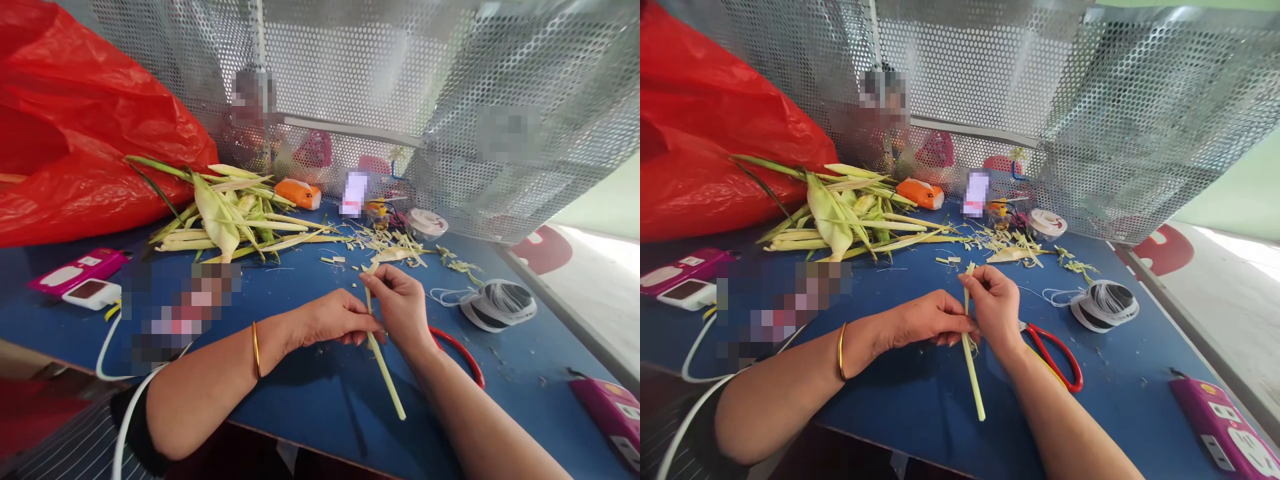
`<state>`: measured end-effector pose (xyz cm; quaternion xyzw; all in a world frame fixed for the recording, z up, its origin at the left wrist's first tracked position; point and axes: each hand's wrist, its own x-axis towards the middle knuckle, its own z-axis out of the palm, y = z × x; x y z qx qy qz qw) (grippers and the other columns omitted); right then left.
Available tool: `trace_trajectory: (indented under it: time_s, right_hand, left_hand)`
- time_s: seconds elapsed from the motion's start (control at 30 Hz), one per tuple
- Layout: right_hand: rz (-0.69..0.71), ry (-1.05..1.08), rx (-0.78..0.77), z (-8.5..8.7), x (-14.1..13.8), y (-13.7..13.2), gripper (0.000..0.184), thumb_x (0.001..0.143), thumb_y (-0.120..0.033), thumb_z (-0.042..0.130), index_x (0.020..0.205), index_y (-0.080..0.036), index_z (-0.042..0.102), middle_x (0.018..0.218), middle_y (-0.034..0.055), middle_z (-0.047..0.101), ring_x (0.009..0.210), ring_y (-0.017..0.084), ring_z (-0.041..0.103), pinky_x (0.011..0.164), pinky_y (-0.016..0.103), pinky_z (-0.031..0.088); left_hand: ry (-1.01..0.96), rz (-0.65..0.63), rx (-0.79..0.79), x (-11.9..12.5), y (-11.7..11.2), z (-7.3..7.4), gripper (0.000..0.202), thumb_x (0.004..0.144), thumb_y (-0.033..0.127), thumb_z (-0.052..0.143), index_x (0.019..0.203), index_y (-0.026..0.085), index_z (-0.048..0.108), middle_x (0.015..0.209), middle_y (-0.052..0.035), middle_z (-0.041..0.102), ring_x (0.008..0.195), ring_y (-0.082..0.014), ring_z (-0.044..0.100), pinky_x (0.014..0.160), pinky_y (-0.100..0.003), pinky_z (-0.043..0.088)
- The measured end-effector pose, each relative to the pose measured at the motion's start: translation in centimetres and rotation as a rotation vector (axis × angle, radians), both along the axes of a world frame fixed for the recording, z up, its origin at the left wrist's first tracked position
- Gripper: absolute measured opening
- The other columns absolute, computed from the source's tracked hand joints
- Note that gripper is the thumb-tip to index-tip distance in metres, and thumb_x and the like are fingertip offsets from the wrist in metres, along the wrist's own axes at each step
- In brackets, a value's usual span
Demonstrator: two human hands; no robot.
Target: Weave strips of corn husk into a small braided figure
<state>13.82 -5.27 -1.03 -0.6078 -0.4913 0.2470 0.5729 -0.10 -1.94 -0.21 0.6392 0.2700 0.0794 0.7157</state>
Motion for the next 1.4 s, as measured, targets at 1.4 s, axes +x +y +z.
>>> trace_trajectory:
  time_s: [1.4]
  right_hand:
    - [-0.331, -0.497, 0.104, -0.2, 4.6, 1.4, 0.024, 0.087, -0.038, 0.05, 0.092, -0.02, 0.065, 0.093, 0.0095, 0.069, 0.084, 0.025, 0.061, 0.073, 0.036, 0.043]
  left_hand:
    - [-0.357, 0.478, -0.328, -0.4, 2.3, -0.2, 0.029, 0.075, 0.036, 0.075, 0.09, 0.012, 0.073, 0.08, -0.0075, 0.072, 0.073, -0.0148, 0.067, 0.075, -0.028, 0.051]
